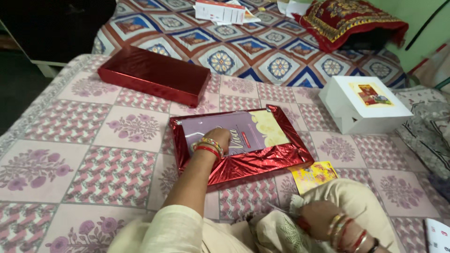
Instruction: The person wraps a rectangular box with red wrapping paper. They fold the paper around the box, apply clear tape to secure the edges, and use orange-handled scissors to trim excess paper. The wrapped box is placed on the bed.
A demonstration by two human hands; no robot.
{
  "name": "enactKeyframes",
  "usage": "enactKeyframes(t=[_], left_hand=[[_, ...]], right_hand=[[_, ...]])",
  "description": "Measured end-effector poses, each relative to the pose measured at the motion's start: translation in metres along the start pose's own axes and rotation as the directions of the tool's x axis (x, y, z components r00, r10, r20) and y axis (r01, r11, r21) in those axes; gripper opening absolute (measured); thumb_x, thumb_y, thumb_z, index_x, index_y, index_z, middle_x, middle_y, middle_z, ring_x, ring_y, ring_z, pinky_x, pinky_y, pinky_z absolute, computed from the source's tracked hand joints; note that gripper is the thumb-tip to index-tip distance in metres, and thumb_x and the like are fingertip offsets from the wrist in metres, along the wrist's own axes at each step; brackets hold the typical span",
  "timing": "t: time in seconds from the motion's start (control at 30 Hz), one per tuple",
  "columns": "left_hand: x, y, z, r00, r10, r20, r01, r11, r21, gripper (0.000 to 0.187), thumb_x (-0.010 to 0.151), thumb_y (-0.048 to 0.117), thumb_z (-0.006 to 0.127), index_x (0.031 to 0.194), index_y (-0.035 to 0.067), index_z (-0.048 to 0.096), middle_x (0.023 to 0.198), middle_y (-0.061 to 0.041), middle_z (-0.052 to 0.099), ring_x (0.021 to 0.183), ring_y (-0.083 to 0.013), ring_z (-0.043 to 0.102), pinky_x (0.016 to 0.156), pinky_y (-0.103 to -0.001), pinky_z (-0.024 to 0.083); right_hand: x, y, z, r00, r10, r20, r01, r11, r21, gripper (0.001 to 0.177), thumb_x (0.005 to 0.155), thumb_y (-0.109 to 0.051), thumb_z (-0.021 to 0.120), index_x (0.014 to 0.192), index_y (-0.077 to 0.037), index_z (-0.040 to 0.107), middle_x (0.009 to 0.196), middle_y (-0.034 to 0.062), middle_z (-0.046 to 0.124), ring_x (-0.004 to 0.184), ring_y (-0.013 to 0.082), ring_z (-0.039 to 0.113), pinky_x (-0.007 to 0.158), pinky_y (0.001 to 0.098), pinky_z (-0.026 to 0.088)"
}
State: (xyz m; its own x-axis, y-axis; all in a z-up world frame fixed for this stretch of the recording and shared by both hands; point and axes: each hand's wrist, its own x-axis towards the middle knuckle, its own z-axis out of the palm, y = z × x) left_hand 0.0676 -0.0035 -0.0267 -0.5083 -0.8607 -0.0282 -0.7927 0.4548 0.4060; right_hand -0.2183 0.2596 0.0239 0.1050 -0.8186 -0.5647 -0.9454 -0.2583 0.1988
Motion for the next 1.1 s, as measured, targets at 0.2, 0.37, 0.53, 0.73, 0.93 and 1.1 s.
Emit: enactKeyframes(t=[0.2,0.37,0.53,0.73,0.93,1.1], left_hand=[[-0.003,-0.002,-0.003,1.0,0.029,0.0,-0.029,0.997,-0.077,0.019,0.068,0.011,0.081,0.085,0.007,0.076,0.092,-0.018,0.075,0.092,-0.0345,0.072,0.087,-0.044,0.056],[0.002,-0.01,0.0,0.998,0.033,0.047,-0.027,0.991,-0.13,0.019,0.067,0.014,0.079,0.084,0.008,0.077,0.087,-0.015,0.075,0.086,-0.0309,0.074,0.083,-0.04,0.057],[0.006,-0.012,-0.003,0.994,0.025,0.104,-0.007,0.986,-0.165,0.021,0.066,0.015,0.079,0.086,0.008,0.079,0.087,-0.015,0.077,0.084,-0.0284,0.075,0.082,-0.037,0.058],[0.01,-0.017,-0.01,0.978,0.042,0.203,-0.007,0.985,-0.171,0.032,0.059,0.01,0.08,0.091,0.009,0.078,0.092,-0.013,0.078,0.087,-0.0265,0.076,0.08,-0.036,0.059],[0.015,-0.011,-0.01,0.955,0.026,0.295,-0.02,1.0,-0.024,0.037,0.054,0.011,0.088,0.087,0.007,0.074,0.091,-0.014,0.075,0.087,-0.0297,0.073,0.079,-0.04,0.058],[0.007,-0.003,-0.019,0.972,0.046,0.231,-0.049,0.999,0.006,0.027,0.061,0.015,0.081,0.087,0.008,0.076,0.091,-0.015,0.077,0.089,-0.0326,0.073,0.082,-0.041,0.058]], right_hand=[[-0.01,0.075,-0.022,0.981,-0.154,-0.117,0.185,0.924,0.334,0.016,0.078,-0.023,0.074,0.081,-0.009,0.08,0.076,0.01,0.076,0.068,0.0251,0.07,0.067,0.0372,0.057],[0.005,0.074,-0.027,0.969,-0.174,-0.174,0.2,0.147,0.969,0.045,0.073,-0.012,0.08,0.117,-0.007,0.07,0.091,0.007,0.079,0.07,0.0179,0.076,0.064,0.0337,0.059],[0.055,-0.009,-0.004,0.87,-0.372,-0.323,0.155,-0.415,0.897,0.041,0.086,-0.022,0.077,0.117,0.003,0.068,0.084,0.0065,0.068,0.071,0.0143,0.064,0.064,0.0278,0.051],[0.102,-0.051,0.005,0.889,-0.336,-0.312,0.017,-0.655,0.755,0.035,0.096,-0.032,0.069,0.114,-0.003,0.064,0.084,0.004,0.063,0.074,0.0122,0.061,0.069,0.0278,0.052],[0.104,-0.047,0.023,0.924,-0.238,-0.301,0.032,-0.735,0.677,0.038,0.091,-0.034,0.069,0.114,-0.003,0.065,0.085,0.0036,0.064,0.076,0.0126,0.061,0.069,0.0275,0.052],[0.108,-0.053,0.023,0.85,-0.33,-0.411,0.02,-0.759,0.651,0.035,0.096,-0.031,0.072,0.11,-0.001,0.063,0.083,0.0049,0.064,0.076,0.0136,0.061,0.07,0.0276,0.051]])
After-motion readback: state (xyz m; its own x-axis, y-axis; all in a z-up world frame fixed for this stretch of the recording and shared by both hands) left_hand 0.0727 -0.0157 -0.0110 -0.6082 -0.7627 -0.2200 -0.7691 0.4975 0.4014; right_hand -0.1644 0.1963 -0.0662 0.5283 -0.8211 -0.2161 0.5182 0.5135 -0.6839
